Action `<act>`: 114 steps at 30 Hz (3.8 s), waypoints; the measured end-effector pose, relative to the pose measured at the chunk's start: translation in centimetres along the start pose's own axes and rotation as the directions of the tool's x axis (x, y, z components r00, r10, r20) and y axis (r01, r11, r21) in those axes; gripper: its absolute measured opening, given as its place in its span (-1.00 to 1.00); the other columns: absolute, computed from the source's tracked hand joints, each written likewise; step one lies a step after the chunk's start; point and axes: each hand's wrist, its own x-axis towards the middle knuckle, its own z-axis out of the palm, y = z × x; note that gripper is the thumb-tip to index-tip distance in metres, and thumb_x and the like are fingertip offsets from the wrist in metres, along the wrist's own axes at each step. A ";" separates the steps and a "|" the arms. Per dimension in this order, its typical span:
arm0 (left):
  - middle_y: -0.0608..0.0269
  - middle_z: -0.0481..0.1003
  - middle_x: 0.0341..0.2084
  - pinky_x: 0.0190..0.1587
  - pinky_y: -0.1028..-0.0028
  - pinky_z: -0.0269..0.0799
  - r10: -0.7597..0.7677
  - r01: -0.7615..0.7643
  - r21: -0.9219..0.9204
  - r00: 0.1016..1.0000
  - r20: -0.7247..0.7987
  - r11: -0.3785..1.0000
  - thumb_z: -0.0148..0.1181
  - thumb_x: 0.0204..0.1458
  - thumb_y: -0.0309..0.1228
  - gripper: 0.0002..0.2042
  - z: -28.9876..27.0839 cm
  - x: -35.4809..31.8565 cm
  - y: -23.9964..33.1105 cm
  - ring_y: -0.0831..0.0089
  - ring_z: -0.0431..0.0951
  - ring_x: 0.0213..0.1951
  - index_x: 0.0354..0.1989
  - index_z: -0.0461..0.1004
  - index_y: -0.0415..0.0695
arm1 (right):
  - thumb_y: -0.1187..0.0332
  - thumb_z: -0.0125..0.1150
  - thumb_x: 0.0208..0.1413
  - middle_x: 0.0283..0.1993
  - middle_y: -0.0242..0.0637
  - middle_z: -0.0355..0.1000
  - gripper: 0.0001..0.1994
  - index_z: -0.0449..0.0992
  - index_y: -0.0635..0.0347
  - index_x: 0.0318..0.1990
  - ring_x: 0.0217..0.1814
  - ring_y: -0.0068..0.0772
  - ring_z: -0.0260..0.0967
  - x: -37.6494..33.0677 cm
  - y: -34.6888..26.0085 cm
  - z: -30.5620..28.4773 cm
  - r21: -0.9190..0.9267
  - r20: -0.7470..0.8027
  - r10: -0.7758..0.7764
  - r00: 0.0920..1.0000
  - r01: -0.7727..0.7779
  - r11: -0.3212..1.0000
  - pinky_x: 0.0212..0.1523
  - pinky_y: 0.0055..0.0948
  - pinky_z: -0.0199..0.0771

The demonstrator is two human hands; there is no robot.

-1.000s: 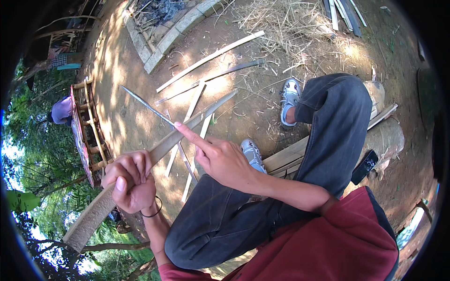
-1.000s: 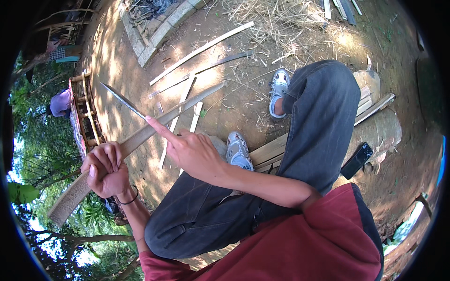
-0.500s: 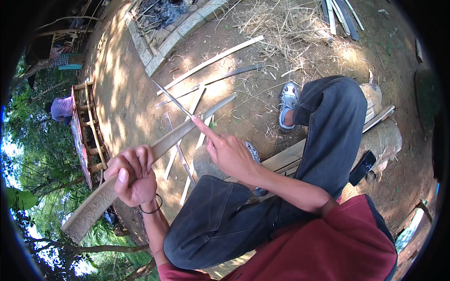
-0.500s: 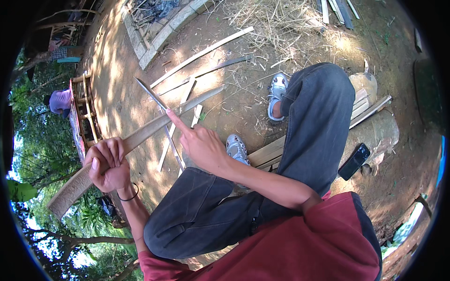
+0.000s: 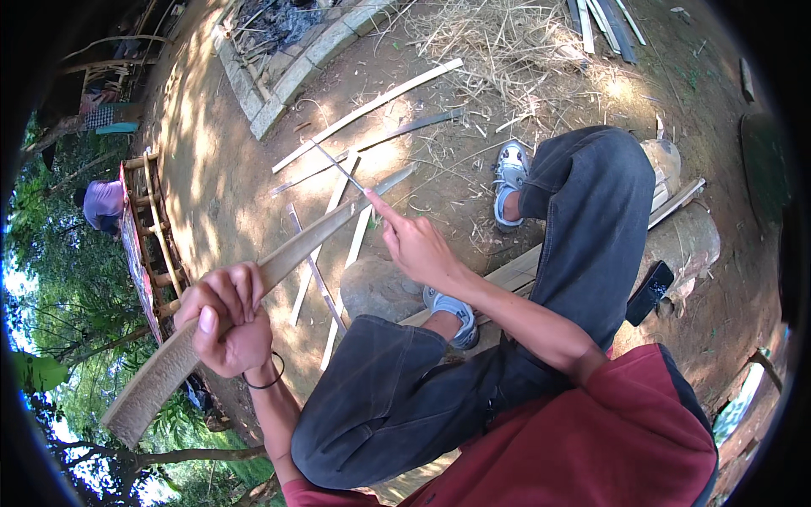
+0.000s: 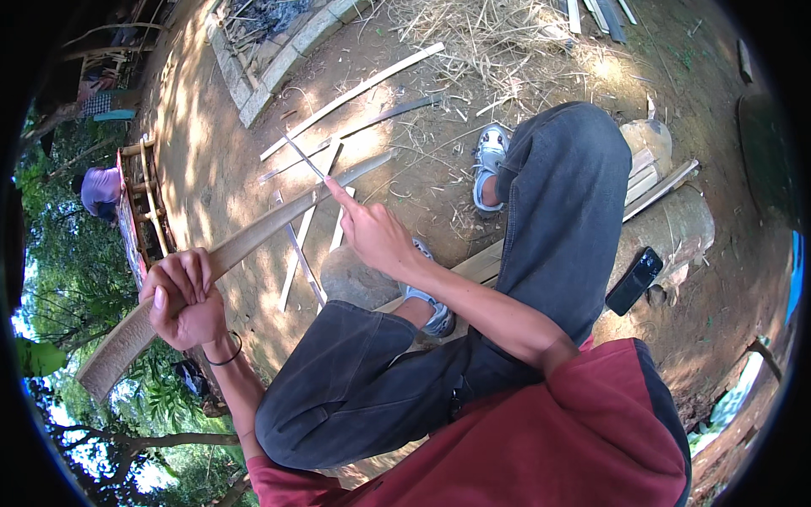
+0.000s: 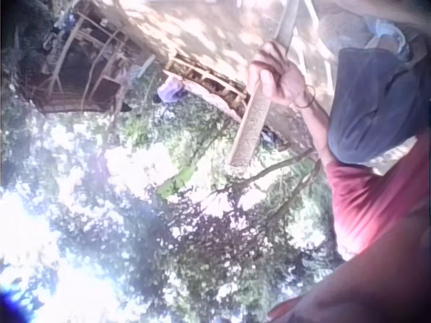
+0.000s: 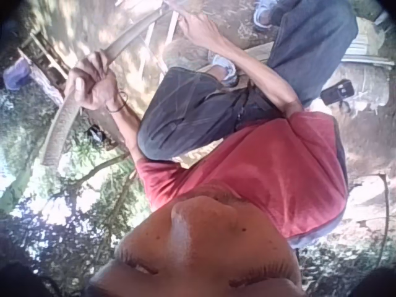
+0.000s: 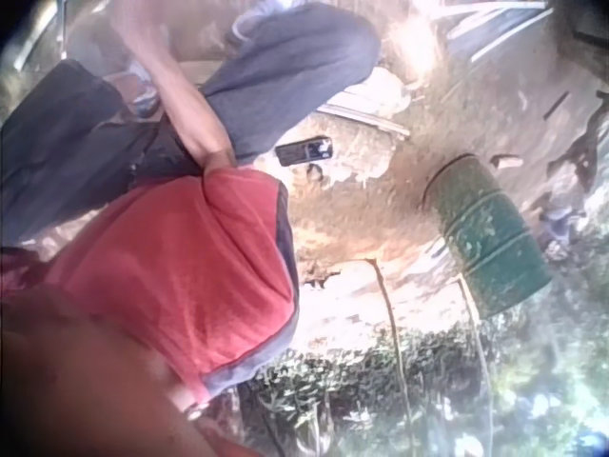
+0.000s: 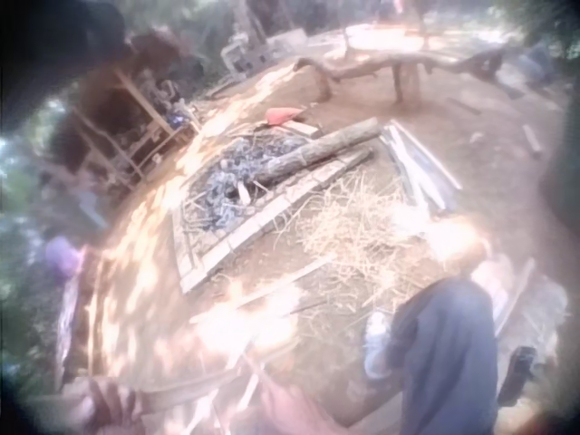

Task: The person shaves a long strip of wood using a machete, drawing the blade along its length to smooth and shape it.

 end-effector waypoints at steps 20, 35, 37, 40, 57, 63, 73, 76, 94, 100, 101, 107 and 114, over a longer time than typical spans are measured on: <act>0.38 0.07 -0.77 -0.61 0.57 0.01 0.029 -0.037 -0.046 0.987 -0.159 0.998 -0.02 0.10 -0.33 -0.70 0.7 0.2 -0.3 0.59 0.05 -0.69 -0.64 0.10 -0.05 | 0.47 -0.05 0.19 -0.69 0.01 0.37 -0.38 0.06 0.01 0.43 -0.65 0.09 0.39 -0.2 -0.3 1.2 0.100 -0.035 -0.089 0.995 0.092 0.991 -0.45 0.03 0.42; 0.39 0.06 -0.77 -0.62 0.61 0.01 0.105 -0.116 -0.013 0.937 -0.332 0.993 -0.08 0.12 -0.34 -0.74 0.2 0.7 -1.0 0.60 0.04 -0.71 -0.60 0.09 -0.01 | 0.47 -0.06 0.21 -0.66 -0.01 0.37 -0.40 0.10 -0.07 0.43 -0.66 0.00 0.38 0.8 3.6 4.0 0.004 -0.106 -0.114 0.988 0.115 0.993 -0.49 -0.05 0.41; 0.39 0.06 -0.78 -0.63 0.61 0.00 0.116 -0.122 0.007 0.925 -0.362 0.993 -0.08 0.11 -0.34 -0.74 0.0 0.7 -1.0 0.60 0.03 -0.71 -0.60 0.09 -0.02 | 0.48 -0.05 0.21 -0.64 0.01 0.39 -0.40 0.10 -0.07 0.42 -0.63 0.02 0.40 1.5 4.8 3.8 -0.037 -0.024 0.045 0.999 -0.046 0.998 -0.46 -0.05 0.41; 0.39 0.05 -0.79 -0.64 0.62 0.00 0.131 -0.129 0.031 0.913 -0.387 0.991 -0.09 0.11 -0.34 -0.75 -0.5 0.9 -1.0 0.60 0.02 -0.72 -0.60 0.09 -0.02 | 0.48 -0.04 0.21 -0.61 0.04 0.40 -0.40 0.10 -0.06 0.42 -0.60 0.05 0.41 1.6 5.3 3.3 -0.052 0.041 0.153 0.987 -0.151 0.987 -0.44 -0.04 0.41; 0.39 0.05 -0.78 -0.65 0.61 0.00 0.125 -0.130 0.014 0.913 -0.388 0.991 -0.07 0.10 -0.35 -0.77 -0.5 0.7 -0.7 0.60 0.03 -0.72 -0.56 0.10 -0.02 | 0.46 -0.07 0.20 -0.63 0.11 0.39 -0.42 0.11 -0.01 0.41 -0.56 0.17 0.43 1.7 4.3 3.5 0.051 0.024 0.068 0.997 -0.069 0.996 -0.37 0.06 0.45; 0.39 0.06 -0.77 -0.64 0.62 0.00 0.151 -0.162 0.007 0.903 -0.402 0.987 -0.07 0.10 -0.35 -0.79 -1.1 0.8 -1.9 0.60 0.03 -0.72 -0.54 0.11 -0.04 | 0.43 -0.07 0.21 -0.65 0.06 0.36 -0.45 0.16 -0.02 0.39 -0.59 0.10 0.42 2.8 11.9 5.1 -0.032 -0.067 0.171 0.983 -0.174 0.984 -0.42 0.01 0.39; 0.25 0.13 -0.69 -0.57 0.49 0.26 0.372 -0.262 0.334 0.869 -0.327 0.906 -0.09 0.20 -0.02 -0.65 -2.4 0.2 -2.3 0.46 0.19 -0.61 -0.36 0.06 -0.02 | 0.41 -0.07 0.25 -0.74 -0.06 0.21 -0.42 0.07 -0.02 0.43 -0.72 -0.05 0.25 0.8 0.2 -0.1 0.229 0.020 0.181 0.983 -0.180 0.957 -0.53 -0.11 0.28; 0.31 0.07 -0.74 -0.67 0.58 0.15 0.421 -0.254 0.427 0.832 -0.360 0.868 -0.26 0.29 -0.12 -0.70 -2.7 0.4 -2.8 0.53 0.12 -0.67 -0.43 0.03 -0.01 | 0.43 -0.08 0.25 -0.77 -0.09 0.17 -0.41 0.05 -0.07 0.45 -0.76 -0.06 0.19 -0.2 -1.2 0.6 0.217 0.013 0.087 0.996 -0.088 0.972 -0.55 -0.14 0.24; 0.36 0.04 -0.82 -0.76 0.65 0.05 0.460 -0.265 0.396 0.690 -0.558 0.879 -0.24 0.31 -0.25 -0.67 -4.8 0.4 -3.5 0.59 0.03 -0.79 -0.56 0.04 -0.01 | 0.53 0.07 0.10 -0.56 0.01 0.42 -0.26 0.03 -0.15 0.45 -0.58 0.02 0.42 -0.7 3.0 6.5 -0.015 -0.035 0.007 0.999 -0.007 1.000 -0.46 -0.06 0.41; 0.36 0.01 -0.83 -0.77 0.62 -0.04 0.492 -0.199 0.499 0.660 -0.568 0.843 -0.27 0.29 -0.22 -0.58 -3.1 2.4 -3.7 0.58 -0.01 -0.80 -0.67 -0.04 0.02 | 0.51 0.06 0.13 -0.57 -0.01 0.41 -0.29 0.03 -0.10 0.45 -0.59 0.04 0.40 0.9 5.8 6.7 -0.110 -0.065 0.030 0.997 -0.037 0.993 -0.50 -0.08 0.36; 0.36 0.01 -0.83 -0.77 0.61 -0.04 0.499 -0.184 0.516 0.646 -0.578 0.836 -0.28 0.29 -0.21 -0.58 -3.0 3.0 -3.8 0.58 -0.02 -0.80 -0.67 -0.04 0.02 | 0.51 0.06 0.13 -0.57 -0.01 0.41 -0.29 0.04 -0.11 0.45 -0.59 0.04 0.40 1.2 6.3 6.8 -0.102 -0.074 0.034 0.997 -0.041 0.994 -0.50 -0.08 0.36; 0.37 -0.02 -0.82 -0.76 0.58 -0.06 0.518 -0.186 0.543 0.646 -0.560 0.819 -0.23 0.25 -0.23 -0.59 -2.9 3.0 -3.9 0.58 -0.03 -0.80 -0.67 -0.07 0.02 | 0.51 0.05 0.13 -0.60 -0.02 0.40 -0.30 0.05 -0.11 0.44 -0.59 0.06 0.39 0.8 3.4 6.2 0.019 -0.082 -0.008 0.997 0.010 1.000 -0.50 -0.06 0.35; 0.38 -0.02 -0.82 -0.76 0.56 -0.07 0.539 -0.100 0.604 0.580 -0.611 0.791 -0.25 0.25 -0.24 -0.61 -2.8 3.4 -4.0 0.57 -0.05 -0.81 -0.66 -0.08 0.02 | 0.52 0.06 0.12 -0.62 -0.06 0.38 -0.30 0.07 -0.13 0.44 -0.60 -0.02 0.39 1.4 8.4 6.7 -0.107 -0.074 0.040 0.996 -0.048 0.993 -0.49 -0.06 0.35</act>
